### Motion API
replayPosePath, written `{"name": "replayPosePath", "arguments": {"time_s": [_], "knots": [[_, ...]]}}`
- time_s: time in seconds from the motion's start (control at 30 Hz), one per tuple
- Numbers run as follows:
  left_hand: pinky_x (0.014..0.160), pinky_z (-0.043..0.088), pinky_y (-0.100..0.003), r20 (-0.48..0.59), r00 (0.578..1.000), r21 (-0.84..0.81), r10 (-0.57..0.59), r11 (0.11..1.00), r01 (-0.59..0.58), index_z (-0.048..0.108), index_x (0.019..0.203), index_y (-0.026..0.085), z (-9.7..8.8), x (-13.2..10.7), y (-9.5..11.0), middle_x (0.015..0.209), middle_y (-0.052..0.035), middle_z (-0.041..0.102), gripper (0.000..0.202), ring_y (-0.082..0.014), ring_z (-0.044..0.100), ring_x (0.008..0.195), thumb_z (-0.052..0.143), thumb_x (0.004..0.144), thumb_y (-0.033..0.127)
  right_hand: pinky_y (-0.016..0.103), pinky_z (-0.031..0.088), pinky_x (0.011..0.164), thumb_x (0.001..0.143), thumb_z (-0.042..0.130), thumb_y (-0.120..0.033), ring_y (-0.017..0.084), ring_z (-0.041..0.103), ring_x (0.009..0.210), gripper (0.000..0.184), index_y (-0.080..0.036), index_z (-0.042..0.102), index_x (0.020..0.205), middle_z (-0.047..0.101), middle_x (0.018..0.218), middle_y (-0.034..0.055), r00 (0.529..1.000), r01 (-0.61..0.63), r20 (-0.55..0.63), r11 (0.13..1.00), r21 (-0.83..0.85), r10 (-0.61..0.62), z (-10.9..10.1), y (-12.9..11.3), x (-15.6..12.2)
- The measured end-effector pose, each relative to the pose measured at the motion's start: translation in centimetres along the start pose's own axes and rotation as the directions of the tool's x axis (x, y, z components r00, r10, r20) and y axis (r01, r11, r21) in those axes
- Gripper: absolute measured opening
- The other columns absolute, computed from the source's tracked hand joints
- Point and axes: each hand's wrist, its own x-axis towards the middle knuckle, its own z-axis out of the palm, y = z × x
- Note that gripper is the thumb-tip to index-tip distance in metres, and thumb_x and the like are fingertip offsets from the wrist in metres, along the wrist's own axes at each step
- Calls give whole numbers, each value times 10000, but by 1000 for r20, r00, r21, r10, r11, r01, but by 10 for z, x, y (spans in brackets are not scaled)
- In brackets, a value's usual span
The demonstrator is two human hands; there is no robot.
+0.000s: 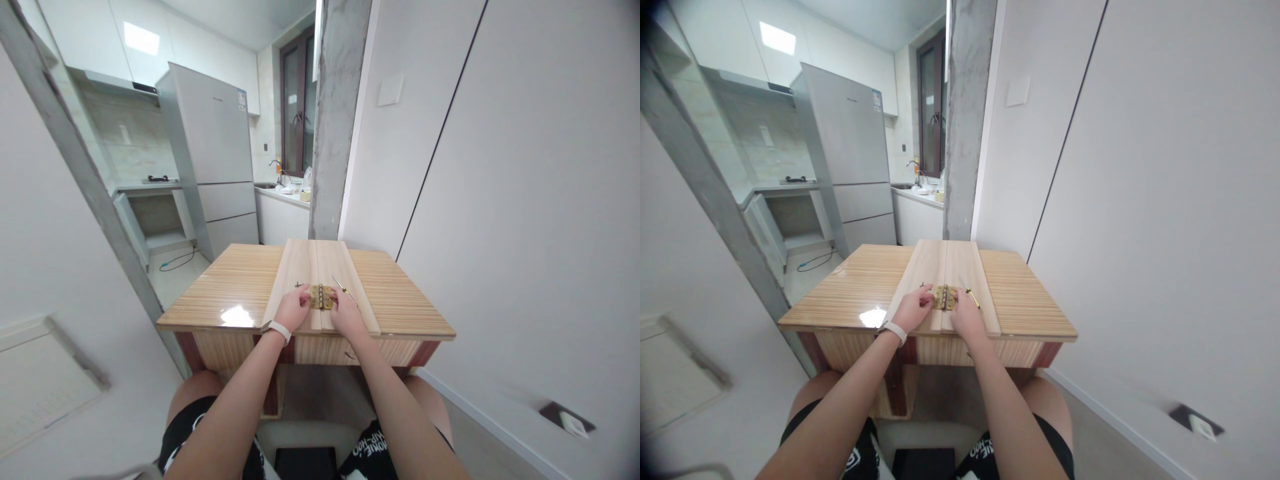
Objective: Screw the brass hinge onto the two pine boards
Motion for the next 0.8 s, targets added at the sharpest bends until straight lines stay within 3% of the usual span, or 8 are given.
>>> {"name": "replayPosePath", "arguments": {"time_s": [0.33,0.47,0.57,0.67,0.8], "knots": [[908,573,-263,-2,1000,-47,-27,999,26,623,1392,162,0,1,1,1141,-94,770,518,-162,730,968,670,879,104,306,454,1053,880,465,-36,186,626,1143,496,-211,580,1329,700,1179,94,1000,-19,19,1000,-24,20,-2,-2,0],[863,568,-267,-214,967,-64,-136,990,125,688,1254,149,-10,7,-2,1231,-129,718,368,-169,697,993,638,892,112,323,466,1026,910,423,-45,199,628,1128,472,-199,589,1324,691,1177,112,999,-28,16,999,-47,29,-3,-4,0],[890,547,-287,-304,920,-22,-247,967,253,697,1177,138,-22,15,-10,1145,-127,718,301,-170,689,953,620,888,101,329,475,993,924,404,-50,206,627,1116,470,-210,593,1323,685,1182,114,998,-49,22,997,-67,51,-4,-5,-1],[896,525,-300,-270,934,130,-233,952,275,704,1129,136,-31,24,-18,1070,-119,696,268,-173,675,895,642,871,102,320,472,975,925,401,-49,205,621,1115,463,-212,595,1313,684,1177,110,998,-55,26,995,-81,57,-5,-6,-1],[926,496,-306,-138,986,321,-89,938,129,718,990,155,-31,34,-19,1035,-104,666,117,-190,657,922,680,883,180,310,459,987,921,390,-43,203,612,1126,475,-214,591,1316,678,1185,110,998,-53,26,995,-81,55,-7,-8,-1]]}}
